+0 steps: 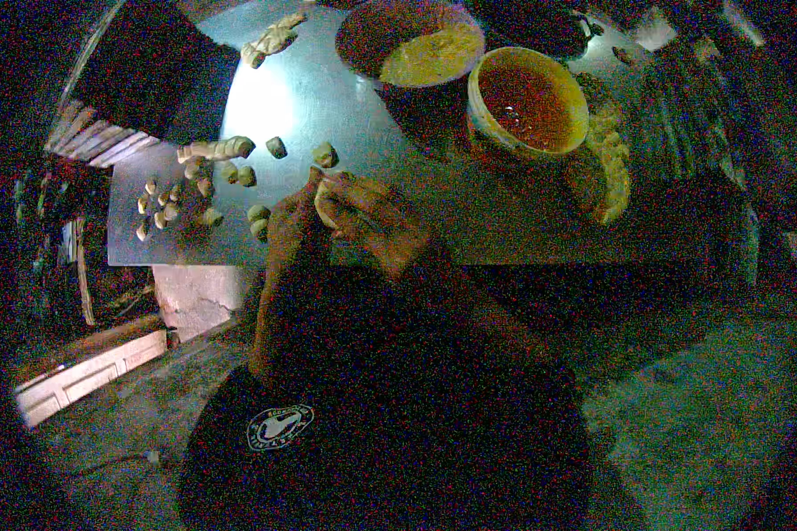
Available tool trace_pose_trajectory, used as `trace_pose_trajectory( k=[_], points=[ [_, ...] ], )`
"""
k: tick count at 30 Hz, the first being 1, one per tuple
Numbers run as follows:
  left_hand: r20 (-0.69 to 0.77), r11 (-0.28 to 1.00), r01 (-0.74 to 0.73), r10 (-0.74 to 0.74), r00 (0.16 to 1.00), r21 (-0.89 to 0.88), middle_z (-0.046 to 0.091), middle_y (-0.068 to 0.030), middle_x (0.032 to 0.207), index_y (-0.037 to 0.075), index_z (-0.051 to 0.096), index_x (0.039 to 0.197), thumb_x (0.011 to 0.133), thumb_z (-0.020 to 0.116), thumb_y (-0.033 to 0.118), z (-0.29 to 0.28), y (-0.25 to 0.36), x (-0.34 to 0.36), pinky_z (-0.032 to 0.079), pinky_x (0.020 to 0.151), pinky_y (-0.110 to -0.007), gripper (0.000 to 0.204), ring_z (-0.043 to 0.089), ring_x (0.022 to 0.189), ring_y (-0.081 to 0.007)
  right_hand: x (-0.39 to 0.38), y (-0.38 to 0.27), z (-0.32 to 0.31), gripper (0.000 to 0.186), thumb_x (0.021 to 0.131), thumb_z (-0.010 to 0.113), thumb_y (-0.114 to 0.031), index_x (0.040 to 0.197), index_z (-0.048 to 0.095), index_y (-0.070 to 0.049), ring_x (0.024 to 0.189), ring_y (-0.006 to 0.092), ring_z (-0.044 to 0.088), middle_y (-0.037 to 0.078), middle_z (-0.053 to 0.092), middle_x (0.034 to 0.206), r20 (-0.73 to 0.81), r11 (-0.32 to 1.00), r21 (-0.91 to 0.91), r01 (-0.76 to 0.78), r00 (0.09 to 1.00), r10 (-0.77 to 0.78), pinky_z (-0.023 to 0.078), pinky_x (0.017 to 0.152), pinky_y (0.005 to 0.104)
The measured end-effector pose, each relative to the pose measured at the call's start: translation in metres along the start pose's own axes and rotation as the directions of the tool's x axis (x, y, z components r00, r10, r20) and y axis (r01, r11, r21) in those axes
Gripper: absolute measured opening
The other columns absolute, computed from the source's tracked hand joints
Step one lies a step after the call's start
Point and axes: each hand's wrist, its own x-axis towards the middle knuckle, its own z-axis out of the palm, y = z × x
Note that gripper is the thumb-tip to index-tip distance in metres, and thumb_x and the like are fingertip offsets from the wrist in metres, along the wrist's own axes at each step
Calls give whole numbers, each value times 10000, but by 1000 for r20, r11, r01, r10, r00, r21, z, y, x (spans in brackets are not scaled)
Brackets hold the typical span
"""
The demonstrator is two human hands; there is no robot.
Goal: The person shapes small pieces of dough by hand, fills some with a dark paste from a bowl and others with a yellow liquid from another bowl, and then places the shaped pieces onto a wooden tray.
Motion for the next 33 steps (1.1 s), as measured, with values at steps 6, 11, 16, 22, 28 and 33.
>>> trace_pose_trajectory(
  k=[6, 11, 16, 22, 28, 33],
  points=[
    [-110, 850, -306, 386, 916, 429, 717, -94, 853, -24, 710, 987, 893, 657, 181, 8, 14, -32, 500, 685, -238, 232, 625, 721, -105, 12, -22, -12, 228, 754, 695, -7, 978, 670, -41, 892, 261, 630, 120, 638, 1040, 30, 603, 741, -296, 911, 410, 514, 825, 366],
    [107, 915, -378, 365, 925, 142, 715, -118, 930, -26, 702, 1018, 874, 676, 132, -24, 5, -37, 515, 763, -266, 215, 654, 815, -142, 35, -10, -24, 234, 785, 708, -29, 1008, 637, -51, 848, 193, 599, 91, 620, 917, 333, 968, 201, -152, 940, 79, 475, 774, 315],
    [86, 942, -335, 335, 938, -14, 696, -120, 1022, -38, 678, 1067, 884, 663, 129, -56, -5, -37, 501, 849, -271, 248, 647, 914, -150, 40, -26, 16, 473, 751, 782, -133, 1172, 571, -88, 861, 171, 577, 63, 636, 941, 357, 738, 486, -468, 877, 321, 445, 753, 318],
    [9, 997, -82, 81, 997, 12, 676, -89, 1075, -12, 657, 1131, 923, 626, 226, -112, 0, -15, 495, 827, -265, 318, 619, 937, -119, 58, -24, 65, 658, 701, 828, -263, 1261, 519, -106, 884, 186, 586, 49, 652, 981, 516, 792, 438, -426, 840, 166, 447, 809, 328],
    [104, 993, 110, -105, 989, -48, 660, -39, 1109, 20, 652, 1154, 925, 610, 333, -172, -43, 4, 455, 868, -257, 390, 598, 962, -117, 66, -17, 131, 656, 675, 850, -260, 1222, 525, -101, 937, 183, 582, 44, 645, 968, 562, 983, 86, -161, 823, 86, 471, 837, 323],
    [-161, 990, -42, 64, 985, 137, 677, -69, 1020, -4, 693, 1006, 901, 638, 210, -207, -78, 17, 464, 857, -277, 244, 626, 936, -154, 30, -15, 210, 526, 702, 816, -53, 1125, 504, -87, 891, 107, 566, -6, 584, 870, 789, 297, 68, -952, 234, 568, 470, 742, 228]
  ],
)
